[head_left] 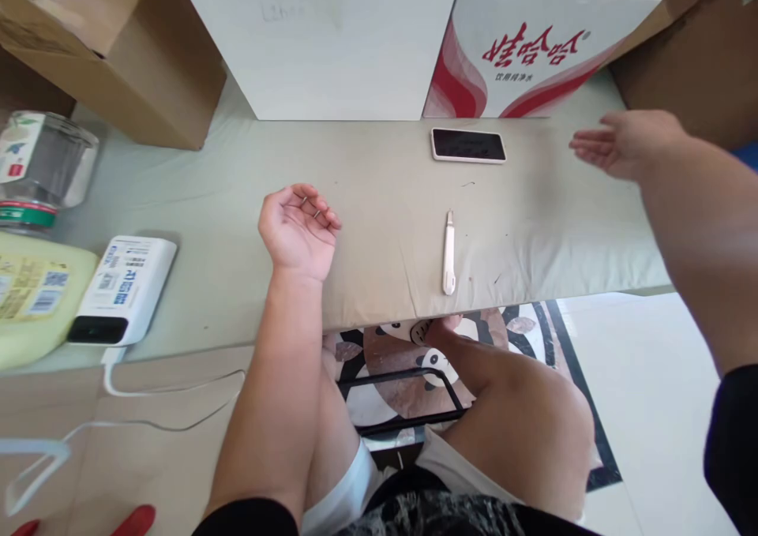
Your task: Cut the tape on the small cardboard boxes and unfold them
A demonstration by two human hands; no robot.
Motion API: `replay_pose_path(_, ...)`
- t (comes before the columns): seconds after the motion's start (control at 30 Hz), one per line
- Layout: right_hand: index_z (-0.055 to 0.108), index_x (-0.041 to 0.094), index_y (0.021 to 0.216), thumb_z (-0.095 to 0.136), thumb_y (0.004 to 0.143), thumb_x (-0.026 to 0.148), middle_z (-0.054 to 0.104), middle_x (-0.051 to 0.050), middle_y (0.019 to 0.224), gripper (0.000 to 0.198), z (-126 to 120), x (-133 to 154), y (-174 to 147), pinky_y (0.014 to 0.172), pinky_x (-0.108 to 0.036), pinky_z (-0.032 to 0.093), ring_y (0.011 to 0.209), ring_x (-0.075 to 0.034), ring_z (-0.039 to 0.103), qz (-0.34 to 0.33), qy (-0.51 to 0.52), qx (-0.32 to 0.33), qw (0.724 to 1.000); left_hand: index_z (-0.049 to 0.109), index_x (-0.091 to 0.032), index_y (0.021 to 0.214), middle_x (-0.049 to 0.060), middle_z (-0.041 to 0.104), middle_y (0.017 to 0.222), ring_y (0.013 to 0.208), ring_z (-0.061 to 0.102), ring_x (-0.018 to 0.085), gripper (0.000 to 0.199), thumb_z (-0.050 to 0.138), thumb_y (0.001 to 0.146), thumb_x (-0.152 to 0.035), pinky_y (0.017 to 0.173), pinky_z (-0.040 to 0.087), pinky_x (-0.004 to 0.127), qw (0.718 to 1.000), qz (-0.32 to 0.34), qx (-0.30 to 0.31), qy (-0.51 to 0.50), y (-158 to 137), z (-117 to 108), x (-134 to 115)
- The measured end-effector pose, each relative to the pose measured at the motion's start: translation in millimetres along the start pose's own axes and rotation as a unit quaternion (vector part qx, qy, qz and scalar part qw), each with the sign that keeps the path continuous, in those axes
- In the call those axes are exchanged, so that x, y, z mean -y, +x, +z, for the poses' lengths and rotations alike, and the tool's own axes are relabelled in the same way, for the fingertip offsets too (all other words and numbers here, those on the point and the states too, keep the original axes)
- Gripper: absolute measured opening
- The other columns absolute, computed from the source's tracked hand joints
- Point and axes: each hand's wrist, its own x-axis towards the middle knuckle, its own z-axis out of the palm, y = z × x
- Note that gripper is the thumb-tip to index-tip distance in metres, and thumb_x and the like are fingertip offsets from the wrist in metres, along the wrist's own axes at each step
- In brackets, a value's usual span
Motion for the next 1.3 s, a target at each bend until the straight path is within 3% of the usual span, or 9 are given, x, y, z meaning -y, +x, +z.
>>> replay_pose_path(0.2, 0.055, 0.018, 0.084, 0.055, 0.095, 0.012, 0.071, -0.009, 0.076, 0.012, 2.6, -28.2, -47.0, 0.079, -0.037, 0.056, 0.067, -0.015, 0.073, -0.008, -0.086, 0.056, 0.995, 0.059, -0.02, 0.066, 0.001, 0.053, 0.057, 0.047, 0.05, 0.012, 0.027, 0.052, 0.087, -0.037, 0.047, 0.042, 0.027, 0.998, -0.013, 0.003, -0.054, -7.6, -3.2, -11.7)
replay_pose_path(0.37, 0.057, 0.017, 0.095, 0.05, 0.1, 0.017, 0.07, -0.008, 0.087, 0.009, 29.5, -14.5, -100.3, 0.082, -0.032, 0.055, 0.07, -0.011, 0.069, -0.081, -0.162, 0.182, 0.966, 0.057, -0.019, 0.067, 0.0, 0.052, 0.057, 0.046, 0.049, 0.011, 0.02, 0.055, 0.079, -0.035, 0.046, 0.041, 0.024, 0.996, 0.001, -0.006, -0.092, -14.4, -15.3, -25.6)
replay_pose_path(0.57, 0.063, 0.018, 0.1, 0.055, 0.094, 0.014, 0.072, -0.009, 0.1, 0.01, 140.2, 2.4, -178.5, 0.081, -0.033, 0.056, 0.074, -0.013, 0.067, -0.198, -0.211, 0.307, 0.907, 0.053, -0.019, 0.069, -0.005, 0.05, 0.056, 0.045, 0.048, 0.007, 0.012, 0.058, 0.058, -0.018, 0.048, 0.038, 0.019, 0.992, 0.02, -0.026, -0.118, -22.2, -29.5, -43.6)
replay_pose_path(0.73, 0.069, 0.02, 0.112, 0.058, 0.089, 0.017, 0.071, -0.01, 0.117, 0.026, 251.0, 16.3, -268.5, 0.102, -0.046, 0.054, 0.098, -0.023, 0.07, -0.421, -0.266, 0.403, 0.768, 0.045, -0.019, 0.073, -0.007, 0.055, 0.067, 0.05, 0.052, 0.005, 0.027, 0.063, 0.054, -0.011, 0.052, 0.04, 0.016, 0.991, 0.039, -0.038, -0.125, -24.3, -42.2, -56.7)
replay_pose_path(0.87, 0.068, 0.02, 0.122, 0.054, 0.087, 0.011, 0.046, -0.013, 0.154, 0.039, 326.3, 36.8, -334.9, 0.112, -0.044, 0.049, 0.115, -0.023, 0.068, -0.543, -0.226, 0.434, 0.683, 0.043, -0.019, 0.073, -0.007, 0.054, 0.068, 0.05, 0.051, 0.004, 0.029, 0.065, 0.055, -0.012, 0.053, 0.039, 0.017, 0.988, 0.039, -0.046, -0.143, -24.0, -49.4, -66.5)
replay_pose_path(0.97, 0.065, 0.023, 0.127, 0.055, 0.087, 0.011, 0.025, -0.006, 0.168, 0.043, 369.3, 55.2, -365.4, 0.117, -0.044, 0.046, 0.129, -0.024, 0.061, -0.551, -0.23, 0.431, 0.677, 0.042, -0.019, 0.072, -0.007, 0.053, 0.067, 0.05, 0.05, 0.004, 0.028, 0.064, 0.056, -0.012, 0.054, 0.039, 0.017, 0.986, 0.038, -0.049, -0.153, -23.5, -52.2, -72.6)
replay_pose_path(1.1, 0.063, 0.017, 0.128, 0.056, 0.086, 0.012, 0.036, -0.006, 0.163, 0.043, 402.3, 66.1, -377.4, 0.122, -0.044, 0.04, 0.136, -0.027, 0.055, -0.55, -0.255, 0.421, 0.675, 0.041, -0.019, 0.071, -0.006, 0.053, 0.066, 0.049, 0.048, 0.005, 0.025, 0.062, 0.057, -0.012, 0.055, 0.037, 0.019, 0.987, 0.046, -0.058, -0.143, -23.5, -55.7, -77.7)
replay_pose_path(1.2, 0.06, 0.016, 0.133, 0.052, 0.084, 0.006, 0.048, -0.007, 0.156, 0.05, 404.2, 54.9, -369.2, 0.124, -0.04, 0.038, 0.141, -0.025, 0.051, -0.561, -0.235, 0.406, 0.682, 0.041, -0.02, 0.073, -0.005, 0.05, 0.065, 0.05, 0.047, 0.006, 0.024, 0.06, 0.058, -0.016, 0.056, 0.036, 0.021, 0.983, 0.073, -0.106, -0.127, -23.6, -60.1, -79.4)
replay_pose_path(1.3, 0.063, 0.017, 0.123, 0.05, 0.079, 0.006, 0.058, -0.009, 0.144, 0.047, 376.9, 27.9, -350.1, 0.113, -0.041, 0.049, 0.135, -0.025, 0.055, -0.554, -0.126, 0.355, 0.742, 0.042, -0.021, 0.076, -0.005, 0.042, 0.063, 0.05, 0.044, 0.008, 0.017, 0.053, 0.066, -0.029, 0.056, 0.034, 0.023, 0.957, 0.133, -0.201, -0.159, -23.0, -66.6, -80.7)
